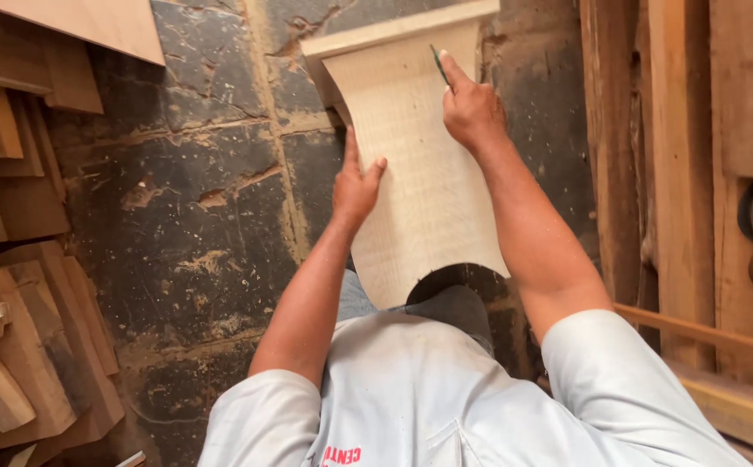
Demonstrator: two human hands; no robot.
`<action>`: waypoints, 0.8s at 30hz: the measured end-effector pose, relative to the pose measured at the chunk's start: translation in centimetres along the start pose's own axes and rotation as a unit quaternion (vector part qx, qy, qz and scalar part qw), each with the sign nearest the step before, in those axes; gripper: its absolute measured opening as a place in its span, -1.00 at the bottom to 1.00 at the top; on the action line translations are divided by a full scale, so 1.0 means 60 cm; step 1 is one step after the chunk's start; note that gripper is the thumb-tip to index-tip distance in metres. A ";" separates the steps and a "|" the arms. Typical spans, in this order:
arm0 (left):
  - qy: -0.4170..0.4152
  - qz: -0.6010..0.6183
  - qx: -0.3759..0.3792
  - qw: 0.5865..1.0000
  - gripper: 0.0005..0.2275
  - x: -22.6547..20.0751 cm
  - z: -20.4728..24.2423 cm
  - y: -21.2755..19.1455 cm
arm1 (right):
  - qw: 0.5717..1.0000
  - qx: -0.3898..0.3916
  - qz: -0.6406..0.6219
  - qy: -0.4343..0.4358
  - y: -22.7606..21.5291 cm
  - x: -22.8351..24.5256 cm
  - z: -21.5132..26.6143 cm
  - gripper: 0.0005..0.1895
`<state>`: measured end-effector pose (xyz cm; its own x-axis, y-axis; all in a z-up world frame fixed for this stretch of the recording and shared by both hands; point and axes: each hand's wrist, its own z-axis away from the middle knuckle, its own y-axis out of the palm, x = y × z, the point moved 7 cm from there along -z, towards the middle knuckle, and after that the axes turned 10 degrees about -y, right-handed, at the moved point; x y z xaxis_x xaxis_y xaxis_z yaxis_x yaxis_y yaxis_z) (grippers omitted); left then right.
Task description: The recorder uses a pencil to draw guidelines on a curved wooden furniture piece in a workshop environment.
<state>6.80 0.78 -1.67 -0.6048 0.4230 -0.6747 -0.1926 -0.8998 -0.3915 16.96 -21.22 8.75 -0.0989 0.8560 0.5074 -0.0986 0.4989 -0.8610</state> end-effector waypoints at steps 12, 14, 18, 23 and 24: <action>0.050 -0.002 -0.018 0.999 -0.21 0.019 -0.018 0.006 | 0.989 0.096 0.108 0.011 0.001 -0.018 0.101 -0.39; 0.049 0.002 -0.010 0.999 -0.21 0.020 -0.020 0.007 | 0.986 0.121 0.110 0.032 -0.013 -0.025 0.176 -0.38; 0.070 0.003 -0.016 0.997 -0.21 0.018 -0.019 0.010 | 0.980 0.157 0.121 0.020 -0.046 -0.033 0.311 -0.38; 0.045 0.023 0.012 0.999 -0.22 0.019 -0.013 0.014 | 0.931 0.289 0.127 0.185 -0.035 -0.030 0.477 -0.37; 0.046 0.014 0.005 0.999 -0.22 0.021 -0.015 0.012 | 0.942 0.252 0.096 0.201 -0.029 -0.022 0.512 -0.39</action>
<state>6.59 0.75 -3.38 -0.5360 0.4045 -0.7410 -0.1834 -0.9126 -0.3655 -13.18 -27.36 10.64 0.2097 0.9564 0.2035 -0.5846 0.2895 -0.7579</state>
